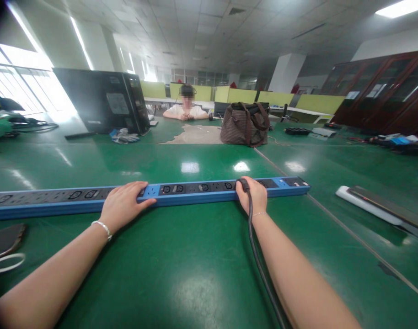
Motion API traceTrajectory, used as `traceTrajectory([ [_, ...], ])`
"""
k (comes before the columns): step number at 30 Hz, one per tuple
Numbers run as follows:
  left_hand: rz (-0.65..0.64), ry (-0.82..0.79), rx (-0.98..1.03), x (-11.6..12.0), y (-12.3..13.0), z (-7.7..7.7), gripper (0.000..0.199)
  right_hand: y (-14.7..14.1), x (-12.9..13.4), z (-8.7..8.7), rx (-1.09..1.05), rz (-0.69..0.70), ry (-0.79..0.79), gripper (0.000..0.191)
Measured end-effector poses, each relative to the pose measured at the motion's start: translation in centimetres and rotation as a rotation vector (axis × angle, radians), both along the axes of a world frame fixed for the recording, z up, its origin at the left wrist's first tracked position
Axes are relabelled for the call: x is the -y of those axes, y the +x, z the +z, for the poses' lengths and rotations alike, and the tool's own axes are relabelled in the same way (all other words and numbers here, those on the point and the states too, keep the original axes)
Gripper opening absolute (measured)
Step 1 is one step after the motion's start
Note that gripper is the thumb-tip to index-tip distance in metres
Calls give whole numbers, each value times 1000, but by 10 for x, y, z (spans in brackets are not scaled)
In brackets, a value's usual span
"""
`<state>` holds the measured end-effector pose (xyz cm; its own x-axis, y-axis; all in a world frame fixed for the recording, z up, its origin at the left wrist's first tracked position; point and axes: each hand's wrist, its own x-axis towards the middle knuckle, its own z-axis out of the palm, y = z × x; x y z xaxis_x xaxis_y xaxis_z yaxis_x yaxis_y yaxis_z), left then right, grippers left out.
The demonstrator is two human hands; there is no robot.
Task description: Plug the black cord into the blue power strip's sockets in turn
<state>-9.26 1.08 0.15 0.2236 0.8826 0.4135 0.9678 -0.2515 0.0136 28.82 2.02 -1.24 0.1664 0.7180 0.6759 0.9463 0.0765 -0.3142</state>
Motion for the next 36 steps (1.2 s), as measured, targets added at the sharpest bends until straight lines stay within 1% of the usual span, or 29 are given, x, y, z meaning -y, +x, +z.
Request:
traceTrajectory([
  [4, -4, 7, 2, 0, 0, 0, 59, 3, 0, 0, -5, 17, -8, 34],
  [10, 2, -5, 14, 2, 1, 1, 57, 5, 3, 2, 27, -12, -78, 35],
  [16, 9, -17, 23, 1, 1, 1, 58, 5, 4, 2, 41, -23, -85, 32],
  [22, 20, -5, -5, 1, 1, 1, 57, -1, 3, -1, -43, -83, -23, 35],
  [32, 15, -8, 10, 0, 0, 0, 56, 3, 0, -2, -23, -20, 24, 34],
  [34, 13, -5, 10, 0, 0, 0, 57, 2, -1, -1, -86, -9, 32, 35],
  [36, 7, 0, 1, 0, 0, 0, 58, 1, -1, 2, -241, -20, 75, 39],
])
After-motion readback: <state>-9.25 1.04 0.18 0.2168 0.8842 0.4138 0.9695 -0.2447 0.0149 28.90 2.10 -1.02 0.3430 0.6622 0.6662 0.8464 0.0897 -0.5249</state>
